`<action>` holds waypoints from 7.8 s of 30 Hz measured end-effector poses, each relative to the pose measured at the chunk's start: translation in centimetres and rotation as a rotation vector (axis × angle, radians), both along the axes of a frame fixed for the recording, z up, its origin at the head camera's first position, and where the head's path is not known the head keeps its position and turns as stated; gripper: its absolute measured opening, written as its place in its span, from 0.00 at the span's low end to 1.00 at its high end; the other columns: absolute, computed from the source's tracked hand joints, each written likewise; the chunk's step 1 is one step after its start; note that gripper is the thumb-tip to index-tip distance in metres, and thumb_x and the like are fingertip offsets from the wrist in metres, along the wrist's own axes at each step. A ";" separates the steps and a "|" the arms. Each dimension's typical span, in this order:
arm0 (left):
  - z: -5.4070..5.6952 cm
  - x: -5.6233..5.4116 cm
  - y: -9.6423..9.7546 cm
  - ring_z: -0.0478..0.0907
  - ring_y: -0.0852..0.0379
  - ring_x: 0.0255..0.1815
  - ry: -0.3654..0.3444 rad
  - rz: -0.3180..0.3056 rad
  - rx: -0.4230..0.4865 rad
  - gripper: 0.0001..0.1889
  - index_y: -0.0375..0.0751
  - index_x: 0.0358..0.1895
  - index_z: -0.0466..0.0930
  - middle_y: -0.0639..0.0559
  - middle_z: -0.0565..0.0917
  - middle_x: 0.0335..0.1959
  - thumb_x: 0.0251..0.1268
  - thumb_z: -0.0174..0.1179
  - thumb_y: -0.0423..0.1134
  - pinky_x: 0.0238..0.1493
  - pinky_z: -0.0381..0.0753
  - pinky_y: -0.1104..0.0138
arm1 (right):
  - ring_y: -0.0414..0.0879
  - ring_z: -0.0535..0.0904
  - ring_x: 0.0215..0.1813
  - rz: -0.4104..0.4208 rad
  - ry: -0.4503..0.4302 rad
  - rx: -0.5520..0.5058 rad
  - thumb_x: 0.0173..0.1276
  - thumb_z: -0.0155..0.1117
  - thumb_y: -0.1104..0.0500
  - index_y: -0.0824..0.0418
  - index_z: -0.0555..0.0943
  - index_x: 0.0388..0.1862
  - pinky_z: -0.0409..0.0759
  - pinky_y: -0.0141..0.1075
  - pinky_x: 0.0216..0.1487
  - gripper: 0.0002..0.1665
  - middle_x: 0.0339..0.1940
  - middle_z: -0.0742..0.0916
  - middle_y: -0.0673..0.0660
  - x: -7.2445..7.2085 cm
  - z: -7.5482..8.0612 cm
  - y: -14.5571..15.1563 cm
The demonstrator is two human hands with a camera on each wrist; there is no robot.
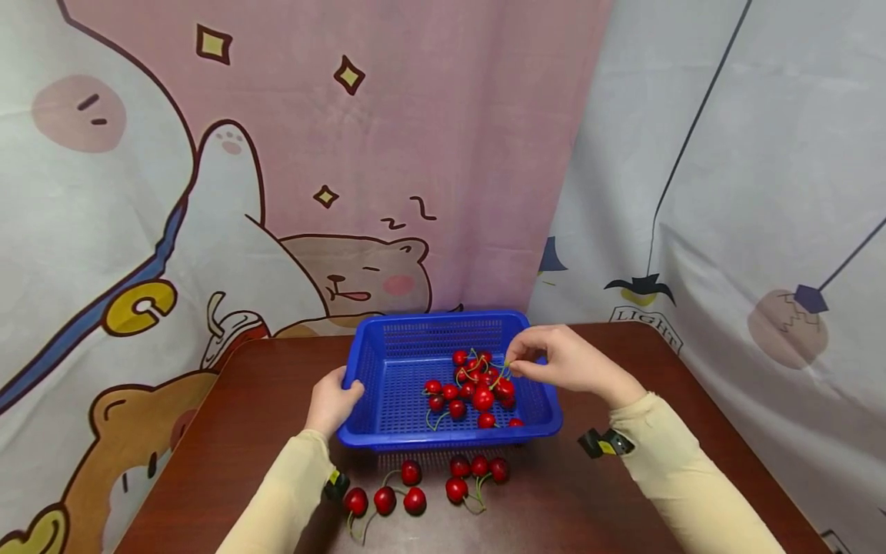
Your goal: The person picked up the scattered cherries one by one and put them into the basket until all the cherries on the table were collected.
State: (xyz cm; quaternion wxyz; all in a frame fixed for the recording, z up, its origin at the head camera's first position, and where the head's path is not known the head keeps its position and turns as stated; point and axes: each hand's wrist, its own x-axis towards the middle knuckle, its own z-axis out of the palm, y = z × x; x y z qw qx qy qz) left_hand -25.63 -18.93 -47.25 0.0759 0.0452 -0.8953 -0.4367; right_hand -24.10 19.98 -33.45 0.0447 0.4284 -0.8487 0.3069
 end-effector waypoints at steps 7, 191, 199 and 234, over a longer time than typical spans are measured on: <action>-0.1 -0.1 0.0 0.82 0.39 0.46 -0.004 -0.002 0.009 0.23 0.24 0.61 0.73 0.31 0.83 0.49 0.66 0.55 0.35 0.49 0.81 0.46 | 0.38 0.80 0.32 -0.027 -0.064 -0.006 0.68 0.67 0.61 0.54 0.85 0.35 0.82 0.36 0.38 0.03 0.29 0.86 0.45 -2.7 1.2 -1.4; 0.3 0.1 0.1 0.83 0.43 0.41 0.012 -0.008 0.003 0.20 0.26 0.57 0.77 0.34 0.85 0.45 0.65 0.56 0.35 0.45 0.82 0.49 | 0.37 0.70 0.22 -0.071 0.442 0.276 0.46 0.75 0.59 0.49 0.73 0.21 0.65 0.29 0.21 0.16 0.23 0.73 0.42 7.9 -16.1 -5.5; 0.4 0.2 0.1 0.83 0.41 0.43 0.011 -0.011 0.000 0.21 0.26 0.59 0.76 0.33 0.84 0.47 0.65 0.55 0.35 0.47 0.81 0.48 | 0.38 0.73 0.23 -0.115 0.453 0.256 0.50 0.73 0.62 0.53 0.75 0.25 0.70 0.30 0.22 0.13 0.24 0.76 0.46 7.9 -15.3 -5.8; 0.3 0.2 0.1 0.83 0.42 0.43 0.009 -0.001 -0.008 0.22 0.25 0.59 0.76 0.32 0.84 0.47 0.65 0.55 0.35 0.47 0.82 0.48 | 0.35 0.77 0.32 -0.237 0.238 -0.136 0.55 0.75 0.70 0.54 0.86 0.33 0.81 0.34 0.32 0.12 0.32 0.84 0.43 3.2 -1.7 -1.7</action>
